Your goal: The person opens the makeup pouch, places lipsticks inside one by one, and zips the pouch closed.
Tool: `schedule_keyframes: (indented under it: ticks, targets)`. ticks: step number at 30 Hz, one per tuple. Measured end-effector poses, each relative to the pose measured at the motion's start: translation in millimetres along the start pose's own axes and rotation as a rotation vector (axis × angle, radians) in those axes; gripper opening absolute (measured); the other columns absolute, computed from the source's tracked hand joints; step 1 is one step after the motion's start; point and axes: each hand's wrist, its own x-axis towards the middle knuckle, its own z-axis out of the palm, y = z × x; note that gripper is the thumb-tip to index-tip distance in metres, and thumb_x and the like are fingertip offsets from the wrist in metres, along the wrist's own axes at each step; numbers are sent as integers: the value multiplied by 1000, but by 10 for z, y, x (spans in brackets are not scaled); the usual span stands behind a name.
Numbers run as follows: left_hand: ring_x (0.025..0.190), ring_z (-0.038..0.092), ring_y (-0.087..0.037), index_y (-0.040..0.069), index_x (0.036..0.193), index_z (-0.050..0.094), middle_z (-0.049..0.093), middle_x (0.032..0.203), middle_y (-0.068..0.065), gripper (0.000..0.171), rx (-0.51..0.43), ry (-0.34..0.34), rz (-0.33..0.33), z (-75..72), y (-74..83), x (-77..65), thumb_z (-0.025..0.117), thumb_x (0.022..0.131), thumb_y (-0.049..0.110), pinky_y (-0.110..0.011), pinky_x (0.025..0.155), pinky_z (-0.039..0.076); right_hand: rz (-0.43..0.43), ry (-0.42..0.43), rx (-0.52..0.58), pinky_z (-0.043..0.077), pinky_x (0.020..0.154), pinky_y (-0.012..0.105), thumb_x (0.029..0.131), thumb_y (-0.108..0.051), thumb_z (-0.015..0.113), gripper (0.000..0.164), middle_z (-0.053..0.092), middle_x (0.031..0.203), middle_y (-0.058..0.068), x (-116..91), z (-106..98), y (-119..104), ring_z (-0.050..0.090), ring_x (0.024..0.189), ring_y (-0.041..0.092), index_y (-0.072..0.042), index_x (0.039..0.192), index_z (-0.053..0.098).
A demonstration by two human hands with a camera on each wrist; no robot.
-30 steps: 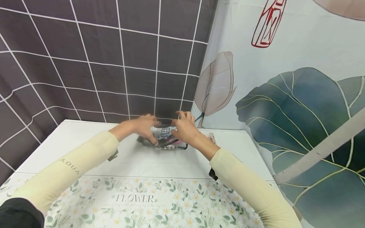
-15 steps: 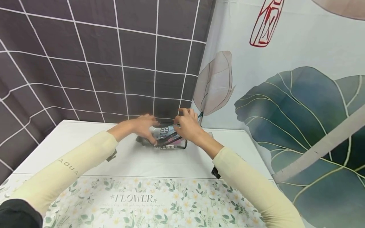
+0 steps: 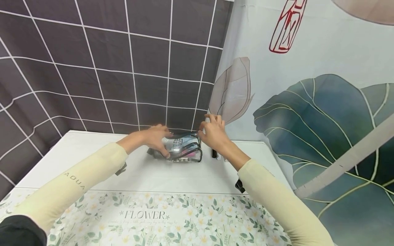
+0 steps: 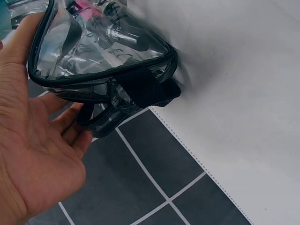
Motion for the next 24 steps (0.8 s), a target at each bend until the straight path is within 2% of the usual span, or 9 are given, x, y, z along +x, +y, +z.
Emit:
schedule_keyframes:
  ticks: [13,20,24]
  targets:
    - [136,45,-29,9,166,56,52,167,-16,101,5,7,8,14,-11,3,86,85,61,-48,119,44,121,31,-12,32,119,77,107,-17,67,24,46,171,32,-79,-14,438,39,151,59,2,113,82]
    - [135,46,-30,8,165,57,53,165,-16,100,-2,14,24,21,-22,6,86,85,61,-48,118,44,186,-16,-50,33,116,74,107,-16,67,26,46,170,35,-204,84,629,40,148,60,5,111,82]
    - [135,47,-30,8,165,58,53,165,-17,100,-5,14,25,20,-22,-2,87,85,60,-49,119,44,200,-86,-92,33,115,72,106,-16,68,25,49,165,39,-279,196,739,40,147,60,4,104,83]
